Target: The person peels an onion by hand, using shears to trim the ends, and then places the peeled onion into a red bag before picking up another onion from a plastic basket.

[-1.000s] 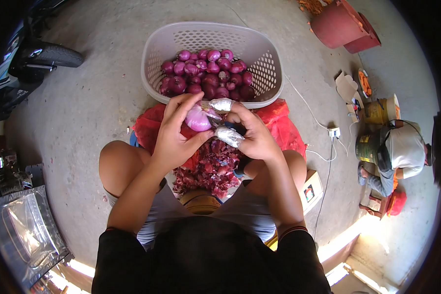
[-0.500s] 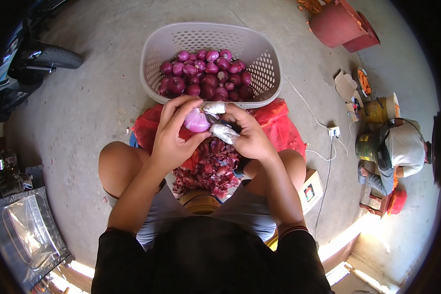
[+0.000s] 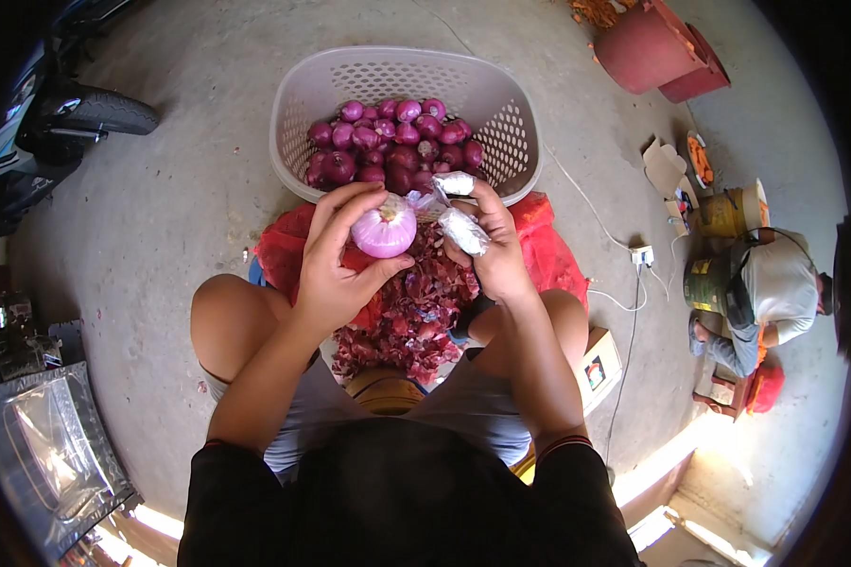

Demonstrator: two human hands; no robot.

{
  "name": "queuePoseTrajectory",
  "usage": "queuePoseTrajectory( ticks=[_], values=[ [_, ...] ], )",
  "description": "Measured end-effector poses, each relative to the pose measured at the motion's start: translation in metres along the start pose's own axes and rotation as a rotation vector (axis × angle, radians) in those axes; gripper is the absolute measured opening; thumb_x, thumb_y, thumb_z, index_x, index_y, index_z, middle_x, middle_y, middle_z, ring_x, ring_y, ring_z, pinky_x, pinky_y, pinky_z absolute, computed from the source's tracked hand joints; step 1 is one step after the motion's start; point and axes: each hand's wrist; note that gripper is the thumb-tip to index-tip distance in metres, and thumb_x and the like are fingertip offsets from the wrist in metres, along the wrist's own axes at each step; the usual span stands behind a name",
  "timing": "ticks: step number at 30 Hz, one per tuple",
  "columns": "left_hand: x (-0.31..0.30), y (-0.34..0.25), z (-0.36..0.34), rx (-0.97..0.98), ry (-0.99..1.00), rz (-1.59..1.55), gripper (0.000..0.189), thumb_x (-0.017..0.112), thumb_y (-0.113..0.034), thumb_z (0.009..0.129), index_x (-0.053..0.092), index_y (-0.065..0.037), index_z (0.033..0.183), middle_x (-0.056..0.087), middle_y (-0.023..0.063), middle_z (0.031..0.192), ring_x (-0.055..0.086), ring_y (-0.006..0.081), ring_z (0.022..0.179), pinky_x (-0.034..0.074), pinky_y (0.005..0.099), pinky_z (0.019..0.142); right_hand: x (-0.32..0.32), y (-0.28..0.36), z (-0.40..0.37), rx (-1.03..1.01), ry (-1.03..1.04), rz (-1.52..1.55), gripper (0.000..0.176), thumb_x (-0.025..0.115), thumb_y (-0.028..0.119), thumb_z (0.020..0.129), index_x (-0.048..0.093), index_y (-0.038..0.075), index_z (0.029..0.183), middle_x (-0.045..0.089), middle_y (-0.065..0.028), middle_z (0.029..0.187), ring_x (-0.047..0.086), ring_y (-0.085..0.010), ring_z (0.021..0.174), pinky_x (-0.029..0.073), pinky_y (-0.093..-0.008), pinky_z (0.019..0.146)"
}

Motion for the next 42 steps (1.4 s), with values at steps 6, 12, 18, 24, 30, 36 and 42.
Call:
queuePoseTrajectory(
  ticks=[6, 12, 18, 24, 30, 36, 42],
  values=[
    [-0.002, -0.002, 0.002, -0.047, 0.038, -0.11, 0.067, 0.077, -0.004, 0.069, 0.045, 0.001, 0.127, 0.045, 0.0135, 0.127, 0.045, 0.024, 0.12, 0.037, 0.0352, 0.101, 0.002, 0.0, -0.004, -0.143, 0.099, -0.321, 0.054, 0.062, -0.001, 0.081, 0.042, 0.006, 0.131, 0.059, -0.0014, 0.087, 0.051, -0.0083, 0.075, 0.038, -0.0219, 0.068],
    [-0.001, 0.003, 0.0, -0.103, 0.102, -0.278, 0.066, 0.073, -0.005, 0.074, 0.04, 0.004, 0.13, 0.043, 0.0153, 0.132, 0.042, 0.0253, 0.124, 0.033, 0.0367, 0.104, -0.004, 0.006, -0.005, -0.009, 0.152, -0.474, 0.052, 0.063, -0.002, 0.08, 0.045, 0.004, 0.128, 0.06, -0.0038, 0.091, 0.053, -0.0088, 0.083, 0.04, -0.022, 0.074],
    [-0.001, 0.006, -0.002, -0.107, 0.141, -0.33, 0.064, 0.073, -0.005, 0.075, 0.04, 0.003, 0.13, 0.042, 0.0158, 0.134, 0.041, 0.0253, 0.126, 0.031, 0.0377, 0.105, -0.003, 0.006, -0.003, -0.097, 0.166, -0.444, 0.048, 0.064, 0.0, 0.082, 0.047, 0.004, 0.127, 0.061, -0.004, 0.093, 0.054, -0.0092, 0.084, 0.042, -0.0239, 0.077],
    [0.001, 0.007, -0.003, -0.123, 0.13, -0.435, 0.063, 0.07, -0.001, 0.076, 0.039, 0.003, 0.131, 0.04, 0.0168, 0.136, 0.039, 0.0253, 0.127, 0.03, 0.038, 0.106, -0.006, -0.006, -0.002, -0.213, 0.088, -0.479, 0.043, 0.063, -0.002, 0.081, 0.048, 0.004, 0.122, 0.058, -0.002, 0.087, 0.052, -0.0092, 0.079, 0.042, -0.0237, 0.073],
    [0.0, 0.003, -0.001, -0.127, 0.127, -0.533, 0.062, 0.064, 0.006, 0.076, 0.037, 0.003, 0.132, 0.038, 0.0174, 0.138, 0.037, 0.0248, 0.129, 0.03, 0.0381, 0.106, -0.008, 0.003, -0.002, -0.203, 0.075, -0.401, 0.045, 0.063, -0.001, 0.081, 0.047, 0.005, 0.123, 0.056, -0.001, 0.081, 0.05, -0.0085, 0.075, 0.041, -0.0233, 0.07],
    [-0.005, 0.004, 0.0, -0.168, 0.134, -0.56, 0.061, 0.062, 0.009, 0.076, 0.038, 0.003, 0.132, 0.036, 0.0167, 0.139, 0.035, 0.0238, 0.13, 0.03, 0.0372, 0.106, -0.01, 0.007, -0.007, -0.067, 0.17, -0.441, 0.061, 0.064, -0.002, 0.078, 0.037, 0.005, 0.133, 0.056, -0.0019, 0.082, 0.05, -0.0083, 0.076, 0.04, -0.0231, 0.07],
    [-0.004, 0.005, 0.0, -0.155, 0.148, -0.549, 0.061, 0.062, 0.008, 0.076, 0.038, 0.003, 0.132, 0.036, 0.0167, 0.139, 0.035, 0.0237, 0.13, 0.03, 0.0369, 0.106, -0.007, 0.006, -0.005, -0.055, 0.25, -0.449, 0.065, 0.065, -0.004, 0.075, 0.037, 0.006, 0.133, 0.054, -0.0014, 0.079, 0.05, -0.009, 0.074, 0.039, -0.0228, 0.069]
  ],
)
Point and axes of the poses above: each hand's wrist, its own z-axis towards the middle knuckle, its own x-axis out of the palm, y = z × x
